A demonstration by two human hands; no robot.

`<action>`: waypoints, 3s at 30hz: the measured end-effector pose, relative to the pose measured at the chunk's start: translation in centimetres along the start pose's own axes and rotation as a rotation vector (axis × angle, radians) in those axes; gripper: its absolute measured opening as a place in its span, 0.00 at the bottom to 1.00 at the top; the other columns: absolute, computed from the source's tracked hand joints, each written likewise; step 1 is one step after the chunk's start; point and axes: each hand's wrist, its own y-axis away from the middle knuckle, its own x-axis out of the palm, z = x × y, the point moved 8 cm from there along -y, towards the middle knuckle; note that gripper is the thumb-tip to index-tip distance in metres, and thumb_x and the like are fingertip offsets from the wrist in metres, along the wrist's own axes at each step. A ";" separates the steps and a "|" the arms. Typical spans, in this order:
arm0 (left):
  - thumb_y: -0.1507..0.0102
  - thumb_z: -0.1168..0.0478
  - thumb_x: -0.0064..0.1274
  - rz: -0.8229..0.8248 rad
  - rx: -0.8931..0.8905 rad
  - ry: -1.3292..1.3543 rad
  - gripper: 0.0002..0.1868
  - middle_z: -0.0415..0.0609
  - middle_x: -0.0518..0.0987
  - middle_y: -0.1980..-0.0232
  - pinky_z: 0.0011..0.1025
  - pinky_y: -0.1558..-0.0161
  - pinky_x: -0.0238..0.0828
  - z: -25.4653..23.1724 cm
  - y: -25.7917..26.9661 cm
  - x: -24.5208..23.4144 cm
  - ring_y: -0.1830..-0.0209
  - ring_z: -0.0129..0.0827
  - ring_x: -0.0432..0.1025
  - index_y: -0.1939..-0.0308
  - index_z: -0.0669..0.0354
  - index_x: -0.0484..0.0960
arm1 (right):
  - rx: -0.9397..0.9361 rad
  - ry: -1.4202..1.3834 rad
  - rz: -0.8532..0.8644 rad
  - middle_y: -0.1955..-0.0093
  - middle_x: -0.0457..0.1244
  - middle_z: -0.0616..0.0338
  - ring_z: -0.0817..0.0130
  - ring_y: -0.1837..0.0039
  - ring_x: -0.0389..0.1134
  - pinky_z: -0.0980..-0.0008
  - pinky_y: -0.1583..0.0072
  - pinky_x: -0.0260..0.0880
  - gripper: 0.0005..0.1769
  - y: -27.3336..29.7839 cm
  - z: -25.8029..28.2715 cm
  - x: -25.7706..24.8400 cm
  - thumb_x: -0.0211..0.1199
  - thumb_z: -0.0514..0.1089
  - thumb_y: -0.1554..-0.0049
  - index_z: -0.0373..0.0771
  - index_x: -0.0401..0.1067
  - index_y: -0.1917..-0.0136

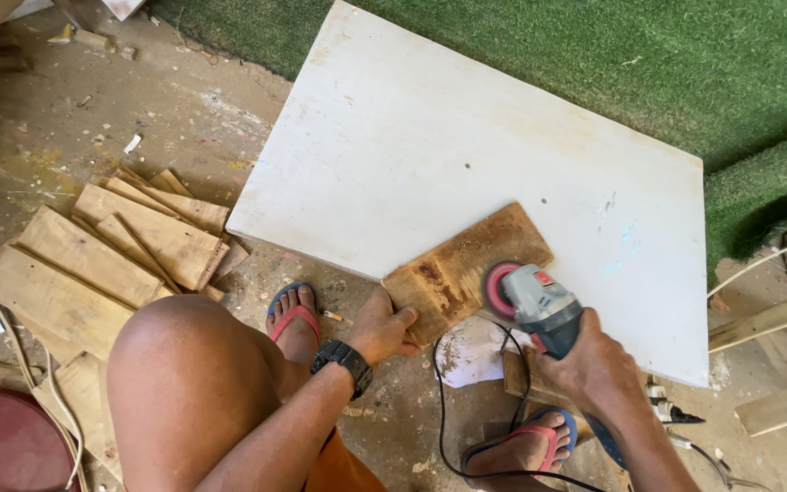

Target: The person uses an angle grinder with a sanding disc to sand a small wooden plank placed on a white board. The person holds the plank with their left hand and moves the grinder across the surface with their right hand.

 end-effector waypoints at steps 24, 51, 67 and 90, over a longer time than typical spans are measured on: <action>0.32 0.62 0.48 -0.003 0.020 0.004 0.24 0.58 0.74 0.35 0.40 0.62 0.87 -0.4 0.4 0.1 0.55 0.51 0.82 0.33 0.54 0.60 | 0.125 -0.013 -0.103 0.42 0.67 0.46 0.48 0.45 0.74 0.51 0.43 0.77 0.44 -1.6 -2.3 -3.1 0.69 0.57 0.45 0.42 0.50 0.25; 0.31 0.63 0.46 -0.005 0.000 -0.029 0.24 0.55 0.70 0.28 0.37 0.55 0.87 -1.9 2.6 0.2 0.40 0.51 0.77 0.31 0.54 0.61 | -0.086 0.087 -0.023 0.43 0.68 0.53 0.57 0.49 0.73 0.60 0.50 0.79 0.45 -0.1 4.8 0.2 0.71 0.59 0.48 0.46 0.52 0.26; 0.31 0.60 0.46 -0.041 0.230 0.071 0.18 0.69 0.80 0.70 0.41 0.68 0.85 0.0 -0.5 0.0 0.74 0.53 0.81 0.46 0.73 0.65 | -0.035 0.108 -0.214 0.49 0.72 0.34 0.36 0.44 0.76 0.42 0.42 0.74 0.43 -4.2 1.9 -3.0 0.72 0.63 0.55 0.41 0.61 0.35; 0.31 0.64 0.46 -0.027 0.278 0.062 0.17 0.70 0.80 0.71 0.41 0.70 0.84 -0.5 -0.1 0.5 0.74 0.52 0.81 0.47 0.78 0.65 | -0.127 0.043 -0.104 0.46 0.71 0.33 0.38 0.40 0.74 0.45 0.37 0.72 0.39 -0.7 10.1 -1.3 0.73 0.59 0.52 0.41 0.63 0.35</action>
